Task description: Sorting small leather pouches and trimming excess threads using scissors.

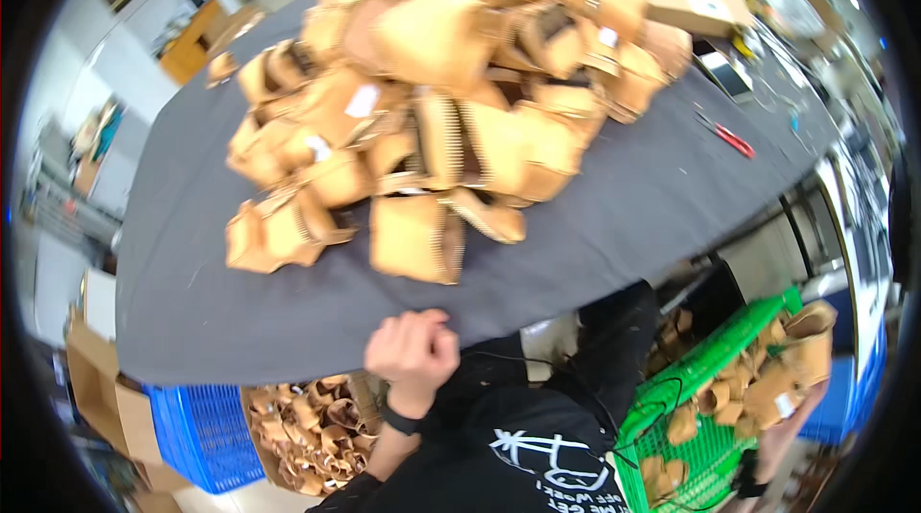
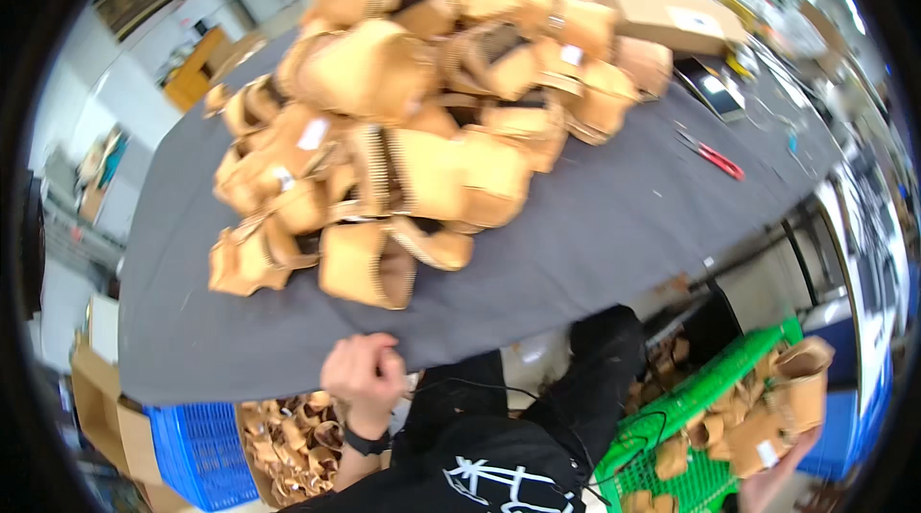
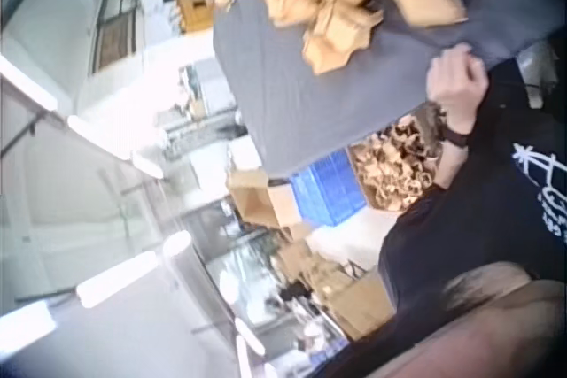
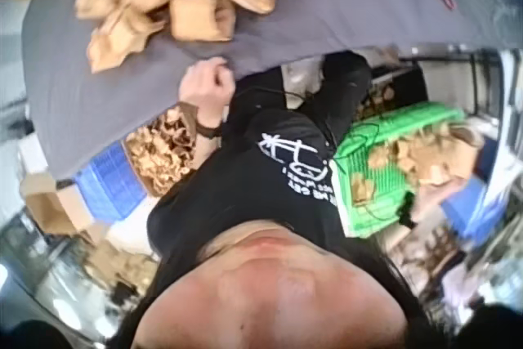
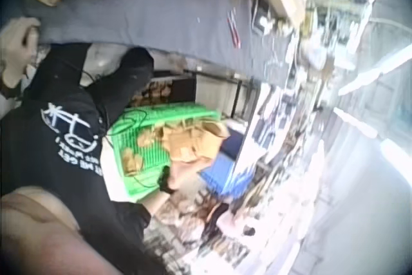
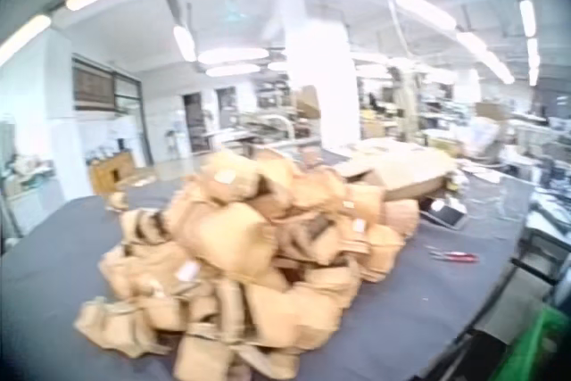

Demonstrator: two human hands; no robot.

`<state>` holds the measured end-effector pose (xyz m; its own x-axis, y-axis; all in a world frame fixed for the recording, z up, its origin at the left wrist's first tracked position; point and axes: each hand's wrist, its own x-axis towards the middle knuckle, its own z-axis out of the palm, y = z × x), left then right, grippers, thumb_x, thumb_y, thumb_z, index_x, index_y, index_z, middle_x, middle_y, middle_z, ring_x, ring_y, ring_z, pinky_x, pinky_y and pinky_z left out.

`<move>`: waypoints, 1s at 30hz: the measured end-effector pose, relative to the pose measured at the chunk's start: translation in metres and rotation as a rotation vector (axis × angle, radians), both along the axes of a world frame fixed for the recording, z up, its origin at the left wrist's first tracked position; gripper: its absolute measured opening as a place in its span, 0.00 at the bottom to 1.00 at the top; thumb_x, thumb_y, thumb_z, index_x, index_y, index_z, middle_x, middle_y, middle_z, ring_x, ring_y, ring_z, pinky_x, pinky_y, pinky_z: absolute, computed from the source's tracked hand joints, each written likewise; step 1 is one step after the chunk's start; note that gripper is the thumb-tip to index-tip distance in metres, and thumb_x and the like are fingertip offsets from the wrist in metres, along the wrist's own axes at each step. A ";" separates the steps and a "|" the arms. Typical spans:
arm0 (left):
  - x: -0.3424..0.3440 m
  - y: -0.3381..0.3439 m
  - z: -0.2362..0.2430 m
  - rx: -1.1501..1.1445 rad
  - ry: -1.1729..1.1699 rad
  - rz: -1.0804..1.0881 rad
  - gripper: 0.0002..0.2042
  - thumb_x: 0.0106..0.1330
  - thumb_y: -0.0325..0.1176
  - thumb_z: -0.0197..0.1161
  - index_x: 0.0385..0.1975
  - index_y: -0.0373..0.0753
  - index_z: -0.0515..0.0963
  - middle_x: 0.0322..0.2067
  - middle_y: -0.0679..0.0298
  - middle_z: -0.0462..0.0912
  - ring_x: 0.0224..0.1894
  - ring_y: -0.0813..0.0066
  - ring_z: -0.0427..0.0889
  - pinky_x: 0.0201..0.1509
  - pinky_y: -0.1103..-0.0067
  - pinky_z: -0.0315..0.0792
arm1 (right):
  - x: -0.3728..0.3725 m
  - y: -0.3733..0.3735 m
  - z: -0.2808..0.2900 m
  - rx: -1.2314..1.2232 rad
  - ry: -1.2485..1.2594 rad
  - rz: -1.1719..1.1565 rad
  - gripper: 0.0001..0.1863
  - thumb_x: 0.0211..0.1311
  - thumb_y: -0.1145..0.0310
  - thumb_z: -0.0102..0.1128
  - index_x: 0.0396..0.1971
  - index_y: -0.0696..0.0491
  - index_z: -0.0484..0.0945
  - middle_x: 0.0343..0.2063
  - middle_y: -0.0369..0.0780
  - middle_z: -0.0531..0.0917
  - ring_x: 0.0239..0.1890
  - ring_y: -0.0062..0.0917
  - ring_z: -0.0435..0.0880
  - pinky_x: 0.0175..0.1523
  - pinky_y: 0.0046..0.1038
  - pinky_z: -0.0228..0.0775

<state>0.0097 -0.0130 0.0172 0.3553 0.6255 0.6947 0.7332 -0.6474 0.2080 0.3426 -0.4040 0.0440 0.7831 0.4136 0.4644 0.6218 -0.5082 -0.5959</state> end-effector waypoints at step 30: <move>-0.006 -0.004 0.003 0.007 0.056 -0.087 0.07 0.45 0.23 0.52 0.22 0.41 0.76 0.19 0.63 0.73 0.22 0.64 0.71 0.26 0.71 0.64 | -0.061 0.301 0.157 -0.374 -0.245 1.241 0.22 0.51 0.64 0.63 0.46 0.56 0.71 0.42 0.43 0.77 0.47 0.37 0.74 0.53 0.32 0.65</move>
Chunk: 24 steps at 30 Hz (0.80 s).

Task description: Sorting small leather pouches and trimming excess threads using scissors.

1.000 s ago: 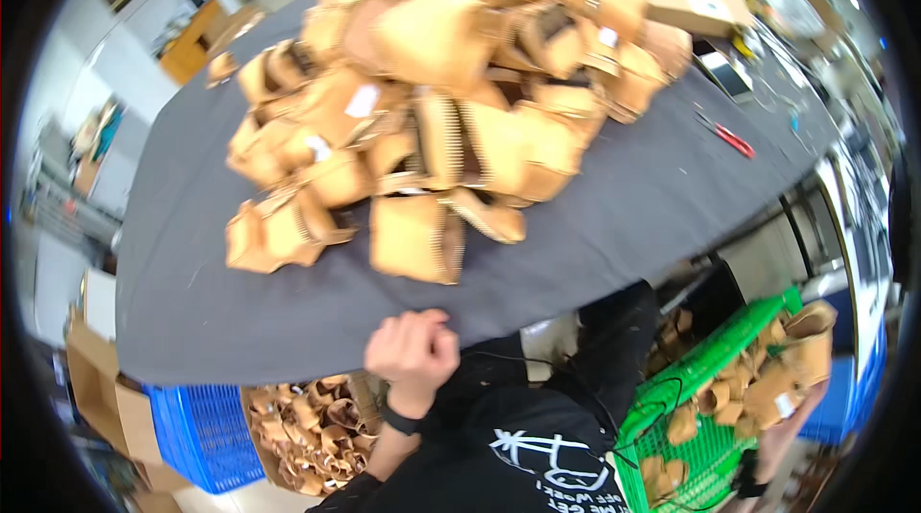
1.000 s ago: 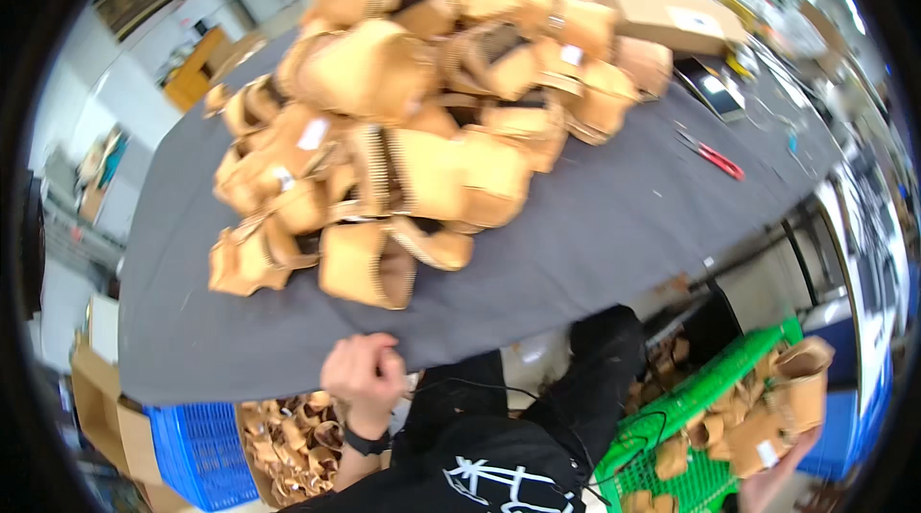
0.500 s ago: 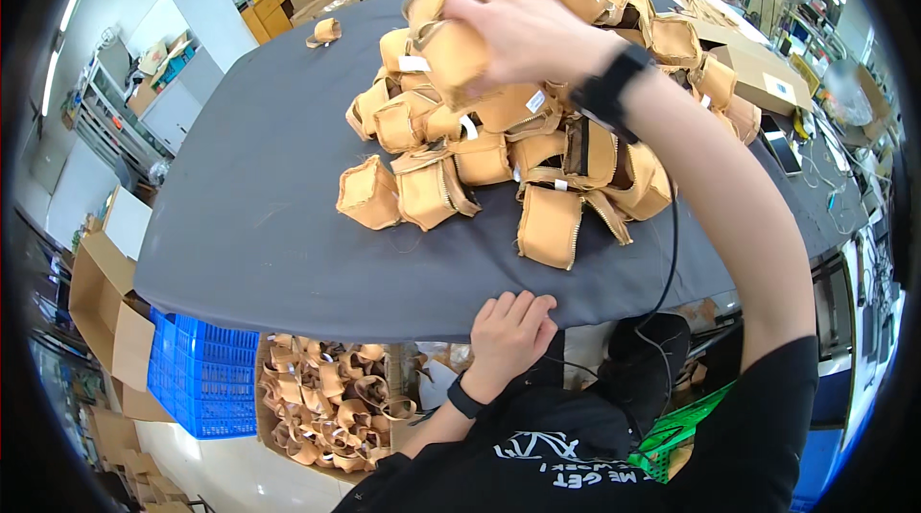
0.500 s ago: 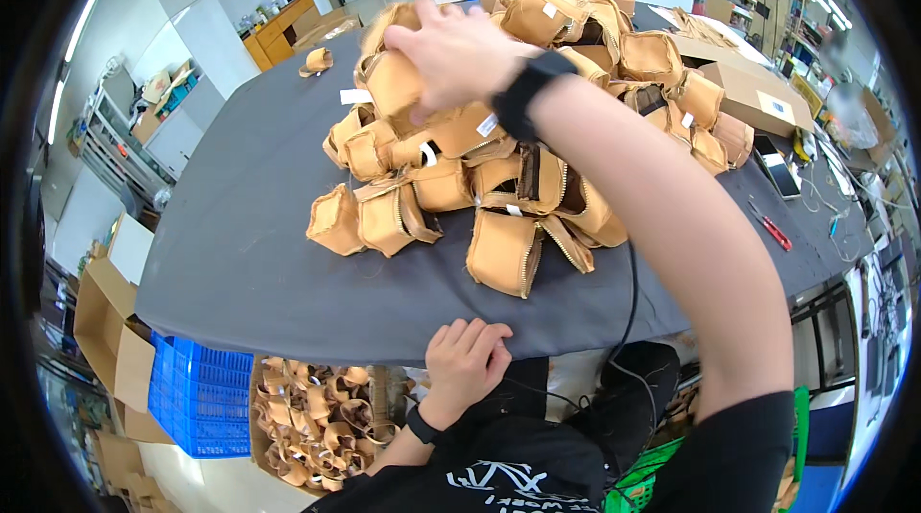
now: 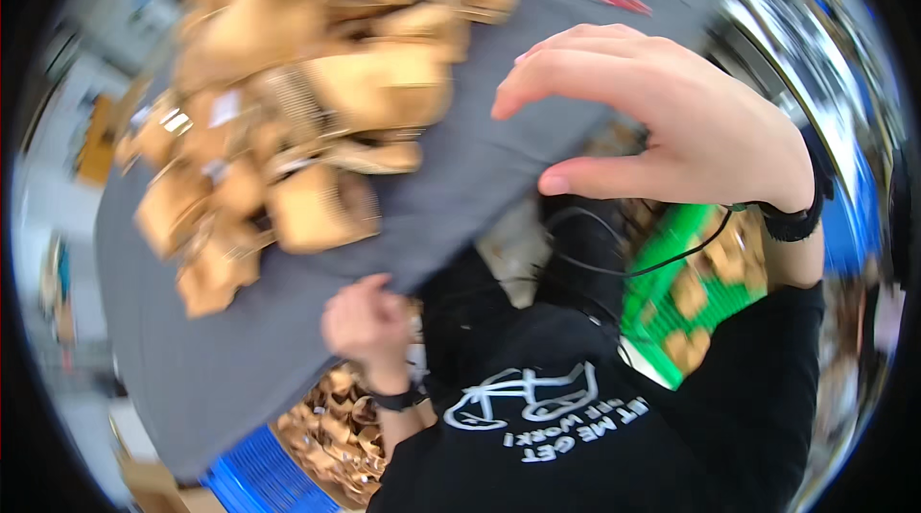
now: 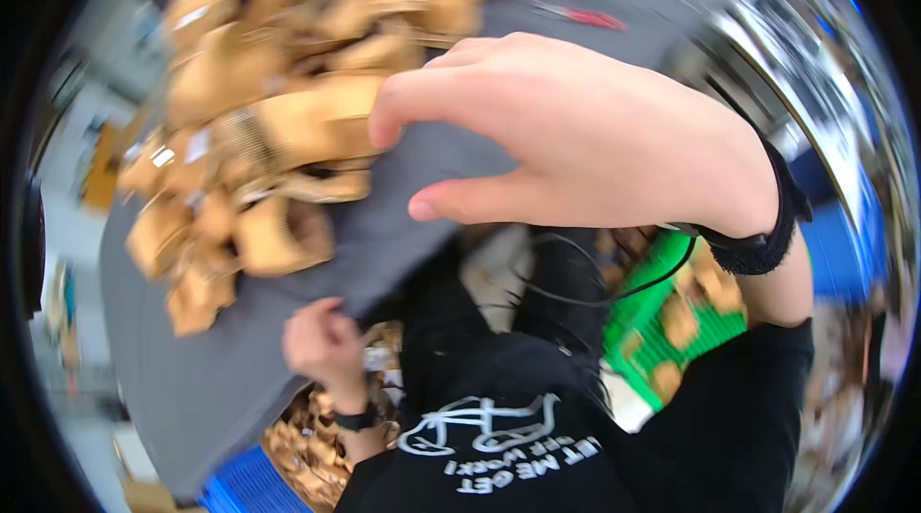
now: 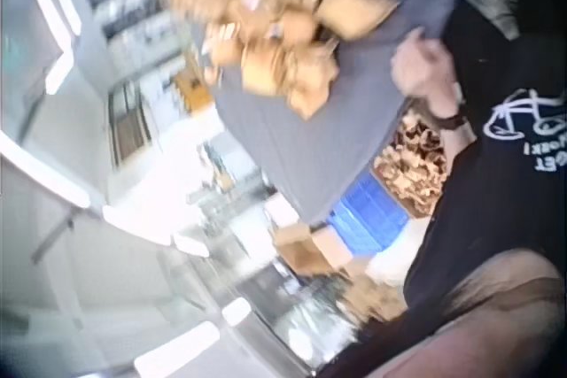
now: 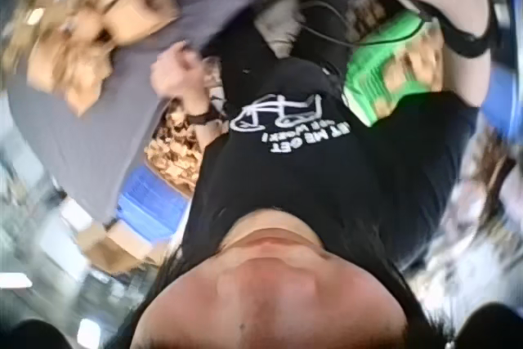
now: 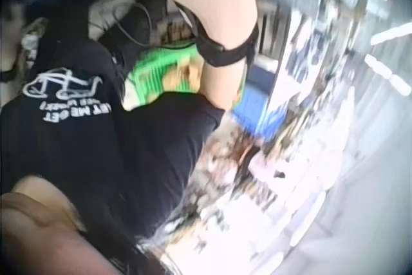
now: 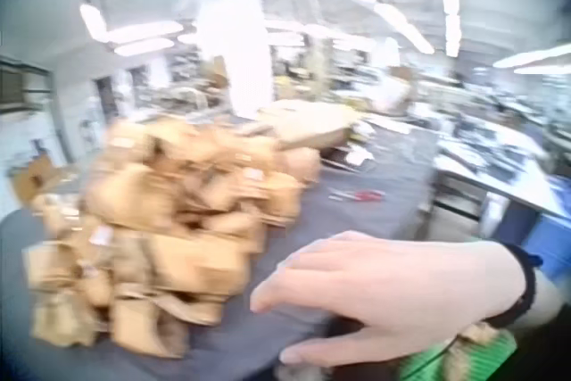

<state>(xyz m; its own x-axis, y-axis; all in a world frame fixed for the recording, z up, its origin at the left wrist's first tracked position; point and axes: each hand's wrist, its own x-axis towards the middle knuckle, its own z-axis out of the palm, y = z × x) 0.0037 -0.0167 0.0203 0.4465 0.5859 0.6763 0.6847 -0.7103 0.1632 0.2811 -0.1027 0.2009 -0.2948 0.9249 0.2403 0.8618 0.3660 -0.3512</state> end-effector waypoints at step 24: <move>0.039 -0.010 -0.018 0.360 -0.118 0.144 0.11 0.61 0.33 0.47 0.20 0.42 0.74 0.18 0.61 0.75 0.19 0.60 0.72 0.26 0.70 0.66 | 0.010 -0.428 -0.400 -1.203 0.467 -1.562 0.51 0.27 0.36 0.66 0.58 0.41 0.62 0.54 0.56 0.63 0.53 0.54 0.67 0.55 0.40 0.64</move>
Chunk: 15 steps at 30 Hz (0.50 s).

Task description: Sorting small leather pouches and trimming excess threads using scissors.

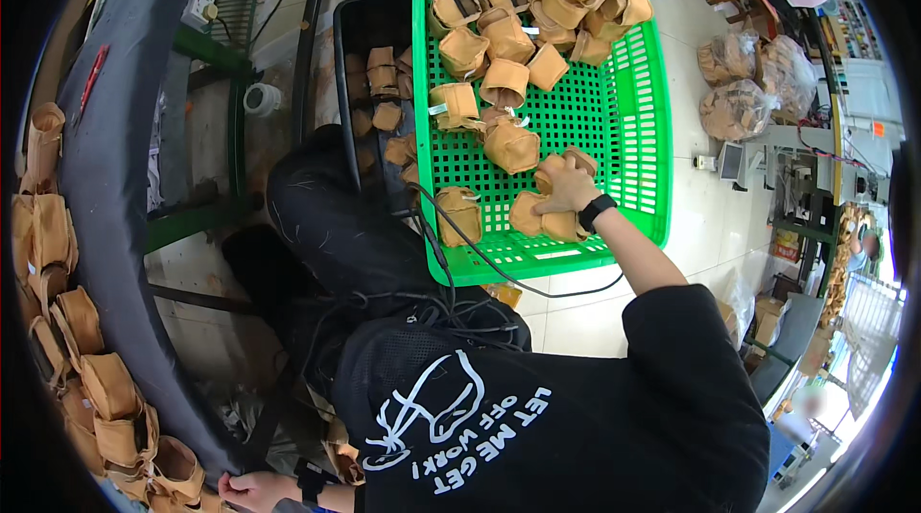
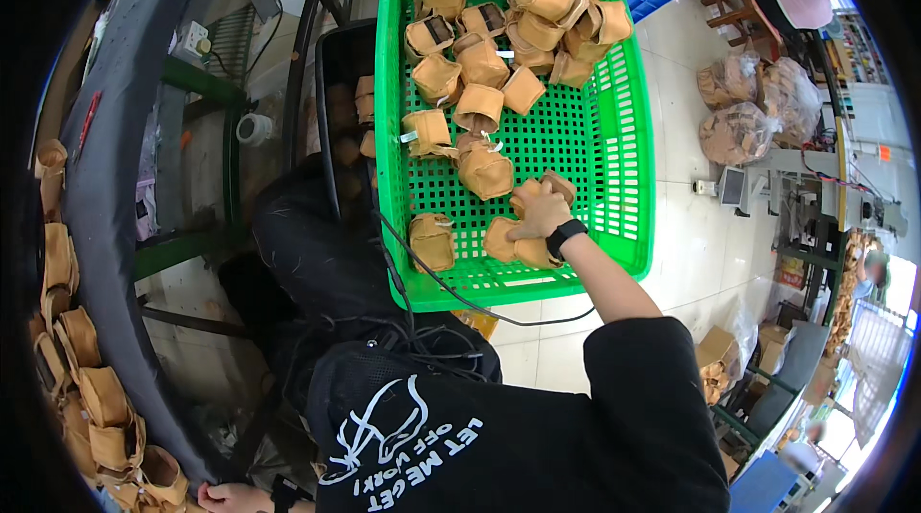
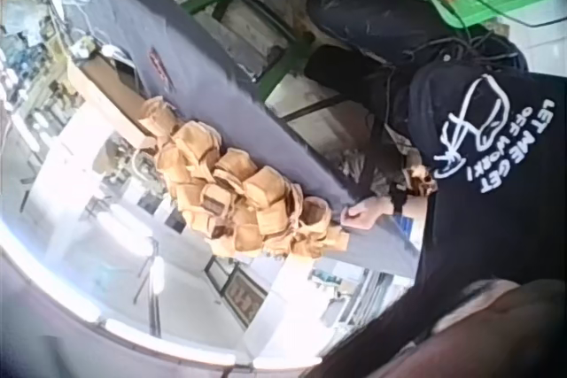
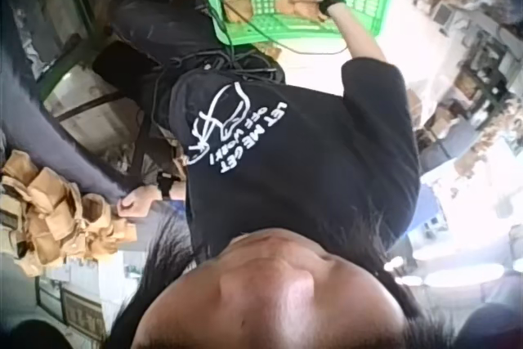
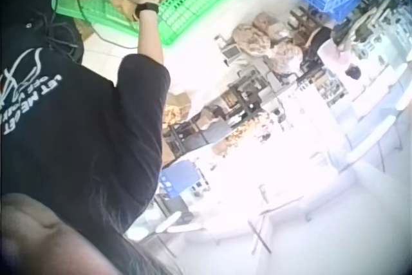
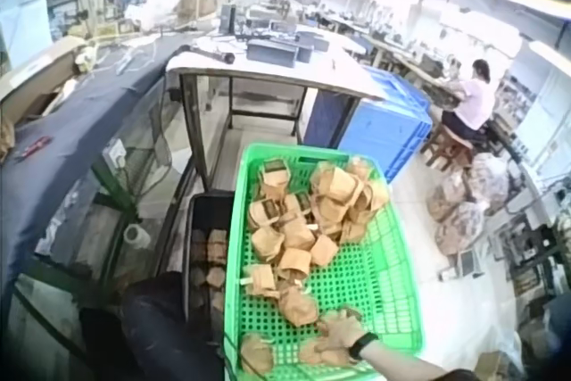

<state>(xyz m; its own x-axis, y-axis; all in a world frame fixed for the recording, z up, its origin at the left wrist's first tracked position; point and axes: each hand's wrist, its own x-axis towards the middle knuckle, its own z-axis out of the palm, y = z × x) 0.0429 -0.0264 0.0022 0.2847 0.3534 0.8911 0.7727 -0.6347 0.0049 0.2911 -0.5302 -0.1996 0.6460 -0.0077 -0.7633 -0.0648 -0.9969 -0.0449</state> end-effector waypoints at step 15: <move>-0.037 0.035 -0.013 -0.142 -0.014 0.087 0.08 0.53 0.24 0.49 0.24 0.40 0.77 0.23 0.65 0.78 0.24 0.70 0.76 0.30 0.79 0.69 | -0.024 0.073 -0.035 -0.535 -0.056 0.545 0.21 0.55 0.51 0.51 0.51 0.31 0.70 0.53 0.49 0.63 0.49 0.54 0.66 0.28 0.39 0.76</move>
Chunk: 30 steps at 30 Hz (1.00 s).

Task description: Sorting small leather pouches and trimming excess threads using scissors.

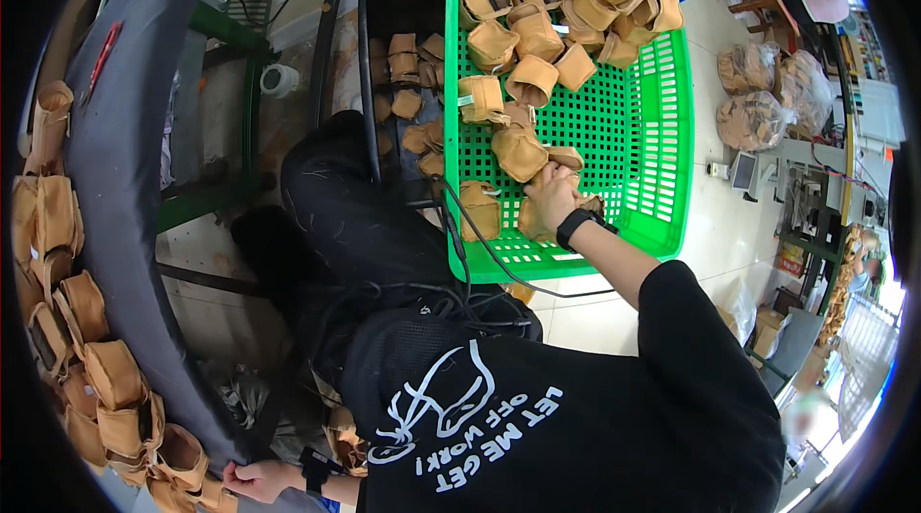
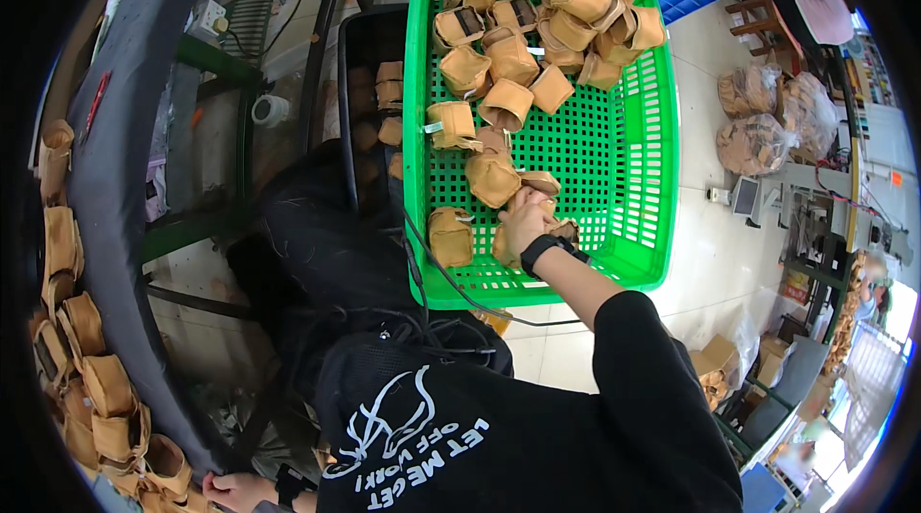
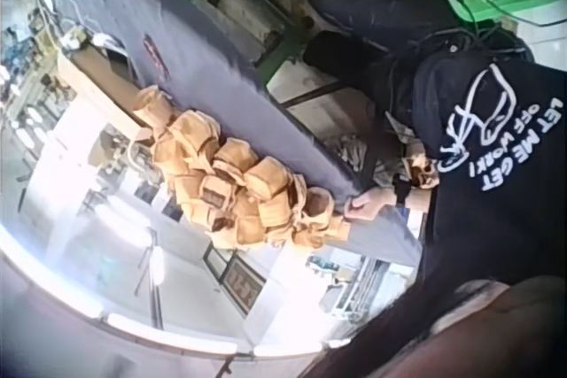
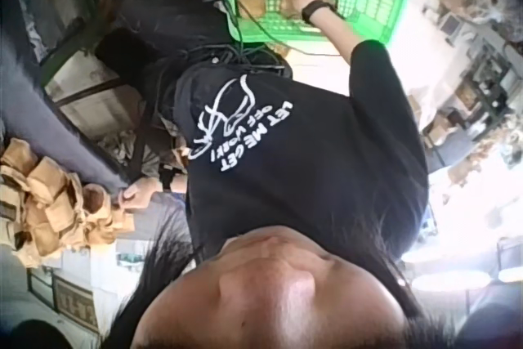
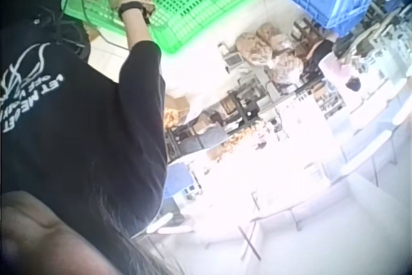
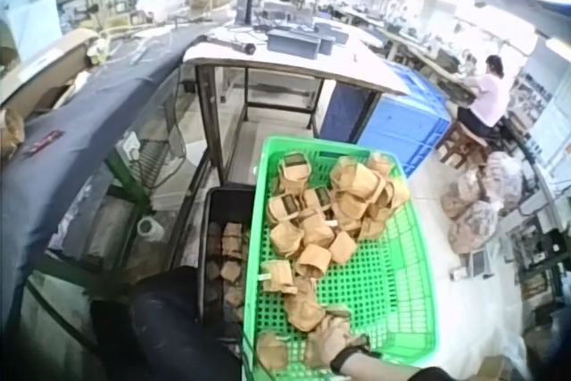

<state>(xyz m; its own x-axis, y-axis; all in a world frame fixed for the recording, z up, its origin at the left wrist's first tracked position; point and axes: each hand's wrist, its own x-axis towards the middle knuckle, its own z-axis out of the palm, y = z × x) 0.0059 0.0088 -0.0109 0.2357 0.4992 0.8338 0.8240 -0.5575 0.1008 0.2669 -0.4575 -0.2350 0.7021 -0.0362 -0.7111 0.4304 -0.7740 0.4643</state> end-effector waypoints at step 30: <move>0.015 -0.035 0.037 -0.116 -0.004 -0.293 0.04 0.40 0.24 0.53 0.15 0.43 0.72 0.13 0.67 0.67 0.15 0.68 0.67 0.19 0.75 0.58 | 0.119 0.103 0.384 2.067 -0.238 0.237 0.23 0.64 0.61 0.45 0.54 0.59 0.66 0.60 0.45 0.63 0.62 0.33 0.60 0.65 0.33 0.50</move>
<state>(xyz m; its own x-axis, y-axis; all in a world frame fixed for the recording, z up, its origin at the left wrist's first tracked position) 0.0214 -0.0259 0.0261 0.3804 0.5026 0.7763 0.6292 -0.7559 0.1811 0.3862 -0.3547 0.1487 0.6354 0.5897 0.4985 0.6522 -0.0642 -0.7553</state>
